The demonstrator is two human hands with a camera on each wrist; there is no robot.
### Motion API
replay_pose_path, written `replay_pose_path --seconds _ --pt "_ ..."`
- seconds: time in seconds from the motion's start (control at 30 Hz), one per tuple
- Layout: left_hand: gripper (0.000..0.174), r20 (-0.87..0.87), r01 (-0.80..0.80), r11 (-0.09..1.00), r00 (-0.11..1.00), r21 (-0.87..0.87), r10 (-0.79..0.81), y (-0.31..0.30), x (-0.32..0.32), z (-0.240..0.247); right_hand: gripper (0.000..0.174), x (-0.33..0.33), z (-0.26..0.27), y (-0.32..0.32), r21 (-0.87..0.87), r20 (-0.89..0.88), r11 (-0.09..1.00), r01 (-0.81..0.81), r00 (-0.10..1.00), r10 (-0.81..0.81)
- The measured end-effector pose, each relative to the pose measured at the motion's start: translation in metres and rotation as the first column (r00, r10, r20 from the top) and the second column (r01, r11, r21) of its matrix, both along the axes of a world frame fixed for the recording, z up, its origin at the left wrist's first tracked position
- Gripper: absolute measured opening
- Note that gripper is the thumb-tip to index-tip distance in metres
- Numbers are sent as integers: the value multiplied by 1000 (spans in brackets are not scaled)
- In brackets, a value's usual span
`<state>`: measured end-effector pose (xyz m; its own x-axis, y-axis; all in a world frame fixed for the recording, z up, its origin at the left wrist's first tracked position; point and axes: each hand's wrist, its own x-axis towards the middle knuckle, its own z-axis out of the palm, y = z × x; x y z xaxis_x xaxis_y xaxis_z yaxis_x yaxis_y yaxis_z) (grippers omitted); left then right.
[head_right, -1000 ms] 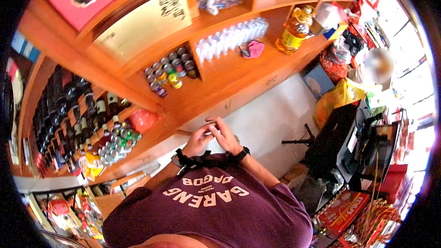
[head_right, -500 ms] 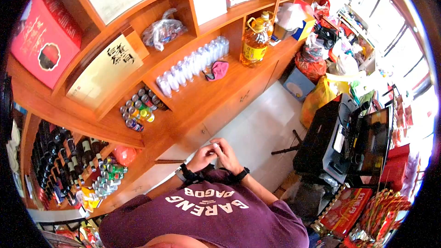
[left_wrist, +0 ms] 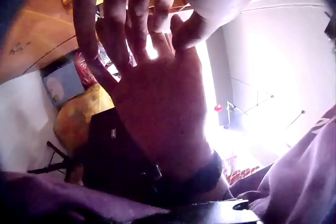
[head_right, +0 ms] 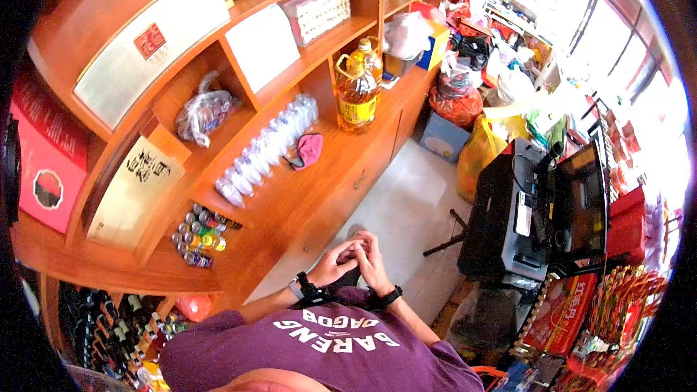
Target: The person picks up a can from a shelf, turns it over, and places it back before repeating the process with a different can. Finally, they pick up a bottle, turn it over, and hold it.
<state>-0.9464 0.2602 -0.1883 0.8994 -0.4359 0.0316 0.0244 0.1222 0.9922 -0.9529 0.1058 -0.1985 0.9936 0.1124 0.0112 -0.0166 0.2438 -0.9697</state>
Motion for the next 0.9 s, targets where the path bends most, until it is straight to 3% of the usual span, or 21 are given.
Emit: replay_pose_path --seconds 0.07,0.13,0.17,0.3,0.33,0.4,0.5,0.73,0.9 --pt "58 -32 43 999 999 -21 -43 1 25 0 42 19 -11 -11 -77 64 997 -10 998 15" --pt "66 76 -80 997 994 -6 80 -2 49 5 43 38 4 -17 -125 112 987 105 990 -91" --pt "75 125 -86 995 989 56 78 -1 62 7 44 47 12 -19 -100 98 985 143 986 -134" --pt "84 177 -178 982 971 71 163 -2 97 32 44 86 18 -23 -113 136 972 208 972 -192" --pt "84 181 -178 982 970 69 163 1 107 28 42 96 19 -21 -109 128 974 197 975 -183" --pt "76 16 -66 997 998 -38 66 3 124 21 40 116 22 -20 -102 113 978 180 979 -168" --pt "69 -13 -94 988 996 -123 93 -2 142 17 40 139 25 -14 -49 99 994 102 990 -97" --pt "64 -54 39 999 998 9 -38 -10 198 15 35 176 20 -18 -100 31 978 186 983 -183" --pt "57 -56 53 997 997 -52 -55 -26 227 1 19 197 24 -32 -178 -13 966 188 981 -193"
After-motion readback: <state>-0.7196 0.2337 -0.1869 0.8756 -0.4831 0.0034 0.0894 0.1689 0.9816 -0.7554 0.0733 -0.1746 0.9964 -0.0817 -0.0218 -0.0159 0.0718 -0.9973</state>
